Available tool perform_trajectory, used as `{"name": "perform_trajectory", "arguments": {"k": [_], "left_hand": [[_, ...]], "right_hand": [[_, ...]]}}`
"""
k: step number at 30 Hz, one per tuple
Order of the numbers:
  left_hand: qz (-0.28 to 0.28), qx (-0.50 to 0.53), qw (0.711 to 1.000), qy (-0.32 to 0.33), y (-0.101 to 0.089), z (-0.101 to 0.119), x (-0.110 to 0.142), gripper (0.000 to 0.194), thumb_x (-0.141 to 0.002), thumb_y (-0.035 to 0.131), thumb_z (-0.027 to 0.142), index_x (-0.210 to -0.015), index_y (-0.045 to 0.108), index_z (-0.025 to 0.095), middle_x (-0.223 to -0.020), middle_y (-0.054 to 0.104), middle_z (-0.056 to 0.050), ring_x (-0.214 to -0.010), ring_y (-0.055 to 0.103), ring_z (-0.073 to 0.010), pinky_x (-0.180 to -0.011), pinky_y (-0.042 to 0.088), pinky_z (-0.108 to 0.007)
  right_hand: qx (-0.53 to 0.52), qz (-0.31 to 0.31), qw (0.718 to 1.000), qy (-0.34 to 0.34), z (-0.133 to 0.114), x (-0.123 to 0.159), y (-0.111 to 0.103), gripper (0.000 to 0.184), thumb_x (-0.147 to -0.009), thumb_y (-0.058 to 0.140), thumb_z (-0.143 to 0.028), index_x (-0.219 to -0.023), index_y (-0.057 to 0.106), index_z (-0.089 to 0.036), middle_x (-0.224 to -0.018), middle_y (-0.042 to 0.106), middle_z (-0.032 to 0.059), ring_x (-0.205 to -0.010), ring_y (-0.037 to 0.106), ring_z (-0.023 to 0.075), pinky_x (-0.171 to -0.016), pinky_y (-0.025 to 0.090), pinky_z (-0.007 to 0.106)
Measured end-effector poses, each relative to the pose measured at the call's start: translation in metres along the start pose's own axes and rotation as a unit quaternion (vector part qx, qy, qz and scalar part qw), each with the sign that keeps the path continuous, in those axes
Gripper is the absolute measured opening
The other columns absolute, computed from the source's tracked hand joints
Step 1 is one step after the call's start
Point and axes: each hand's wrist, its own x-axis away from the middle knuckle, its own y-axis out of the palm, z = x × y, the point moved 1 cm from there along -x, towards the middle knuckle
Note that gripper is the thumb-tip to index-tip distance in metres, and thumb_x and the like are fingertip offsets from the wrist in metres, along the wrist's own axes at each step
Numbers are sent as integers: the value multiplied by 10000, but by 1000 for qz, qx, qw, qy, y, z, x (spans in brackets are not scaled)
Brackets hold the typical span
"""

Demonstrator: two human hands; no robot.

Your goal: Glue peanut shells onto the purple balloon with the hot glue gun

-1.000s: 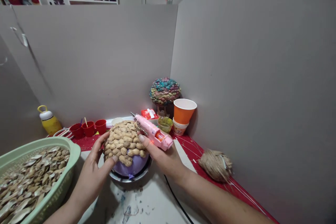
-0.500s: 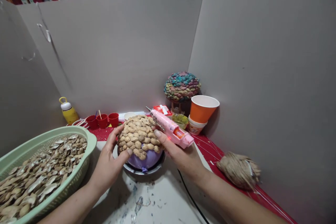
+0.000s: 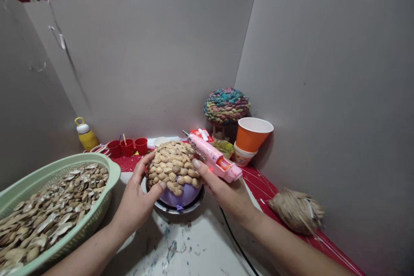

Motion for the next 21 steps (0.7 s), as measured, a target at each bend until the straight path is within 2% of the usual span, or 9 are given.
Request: {"name": "perform_trajectory", "arguments": {"k": [4, 12, 21], "left_hand": [[2, 0, 1000, -3, 0, 0, 0, 596, -801, 615, 236, -1372, 449, 280, -1471, 486, -99, -1332, 471, -301, -1102, 386, -513], [-7, 48, 999, -12, 0, 1, 0, 560, -826, 602, 271, -1366, 452, 275, -1462, 491, -97, -1327, 468, -302, -1077, 418, -492], [18, -9, 1000, -6, 4, 3, 0, 557, -809, 615, 251, -1343, 455, 272, -1428, 514, -95, -1258, 526, -280, -1062, 416, -479]], "right_hand": [[-8, -24, 1000, 9, 1, 0, 0, 281, -822, 647, -458, -868, 716, -189, -731, 704, 35, -795, 679, 253, -659, 573, 343], [-27, -26, 999, -1, 0, 0, 0, 259, -832, 657, -417, -950, 716, -193, -898, 741, 44, -876, 691, 245, -773, 573, 353], [-39, -29, 999, -5, 1, 0, 0, 247, -830, 667, -400, -955, 729, -196, -943, 758, 57, -901, 703, 248, -818, 574, 371]]}}
